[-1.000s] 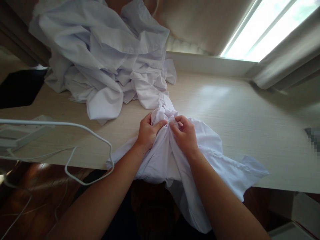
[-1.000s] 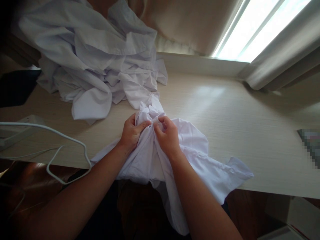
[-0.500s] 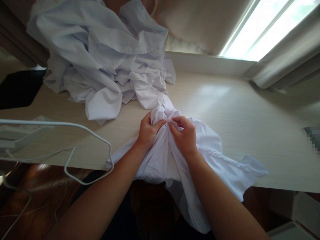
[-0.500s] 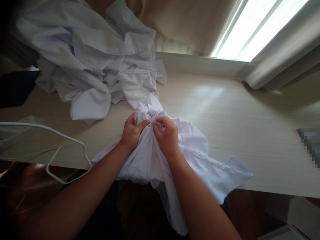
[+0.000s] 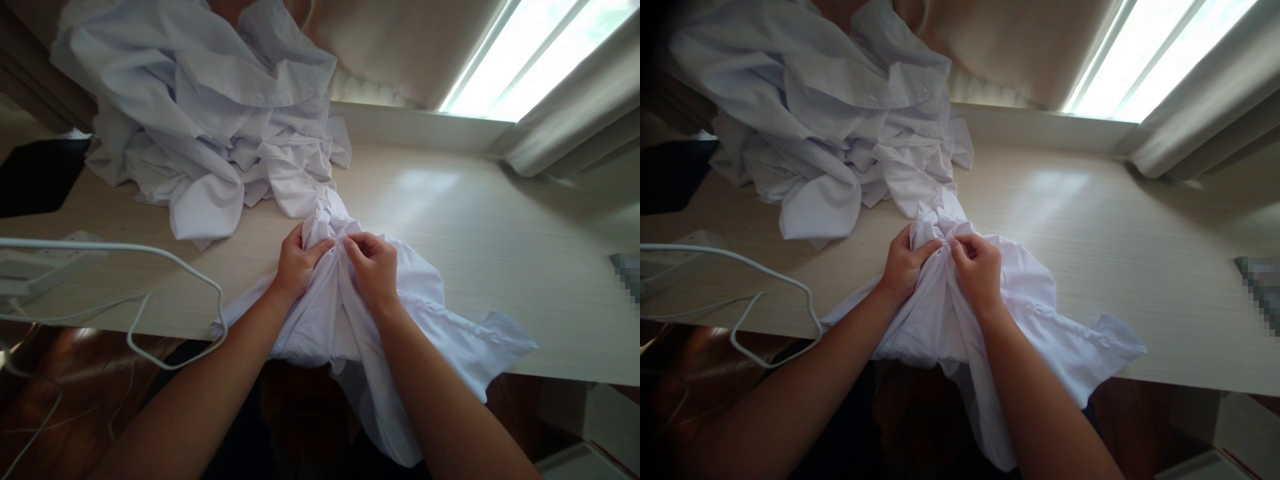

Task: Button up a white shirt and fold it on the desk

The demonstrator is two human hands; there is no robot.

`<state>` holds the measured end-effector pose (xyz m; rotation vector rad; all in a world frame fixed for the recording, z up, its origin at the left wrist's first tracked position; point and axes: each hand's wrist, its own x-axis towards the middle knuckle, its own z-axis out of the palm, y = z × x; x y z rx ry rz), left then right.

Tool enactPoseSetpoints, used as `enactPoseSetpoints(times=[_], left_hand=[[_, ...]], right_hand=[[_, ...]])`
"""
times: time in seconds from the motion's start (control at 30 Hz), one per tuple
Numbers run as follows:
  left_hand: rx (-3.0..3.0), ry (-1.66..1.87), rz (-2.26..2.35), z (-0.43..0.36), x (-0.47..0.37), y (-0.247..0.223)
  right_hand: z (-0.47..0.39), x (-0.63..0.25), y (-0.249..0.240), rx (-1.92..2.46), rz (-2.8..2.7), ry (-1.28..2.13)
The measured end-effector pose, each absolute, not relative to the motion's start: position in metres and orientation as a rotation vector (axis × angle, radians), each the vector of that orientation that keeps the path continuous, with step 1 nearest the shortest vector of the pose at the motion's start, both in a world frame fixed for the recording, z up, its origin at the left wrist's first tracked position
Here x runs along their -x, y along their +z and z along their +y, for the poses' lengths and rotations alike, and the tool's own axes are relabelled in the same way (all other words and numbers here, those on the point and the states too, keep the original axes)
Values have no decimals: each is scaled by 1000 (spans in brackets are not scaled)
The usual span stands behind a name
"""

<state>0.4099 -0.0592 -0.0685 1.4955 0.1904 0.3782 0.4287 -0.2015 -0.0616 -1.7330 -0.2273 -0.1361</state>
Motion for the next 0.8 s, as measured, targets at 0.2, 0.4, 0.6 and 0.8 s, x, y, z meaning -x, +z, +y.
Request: enactPoseSetpoints(times=[0.2,0.4,0.6,0.8], left_hand=[[-1506,385,172,-59,-410,-70],[-1520,386,178,-59,-411,-68],[-1497,370,188,-59,-411,-70],[-1440,348,173,-57,-413,-74]], right_hand=[[-202,-430,-64,1741,-232,-99],[-202,-431,-63,1666,-213,-58],[-203,-430,-61,1584,-211,-24],[-206,-436,-65,1473,-181,153]])
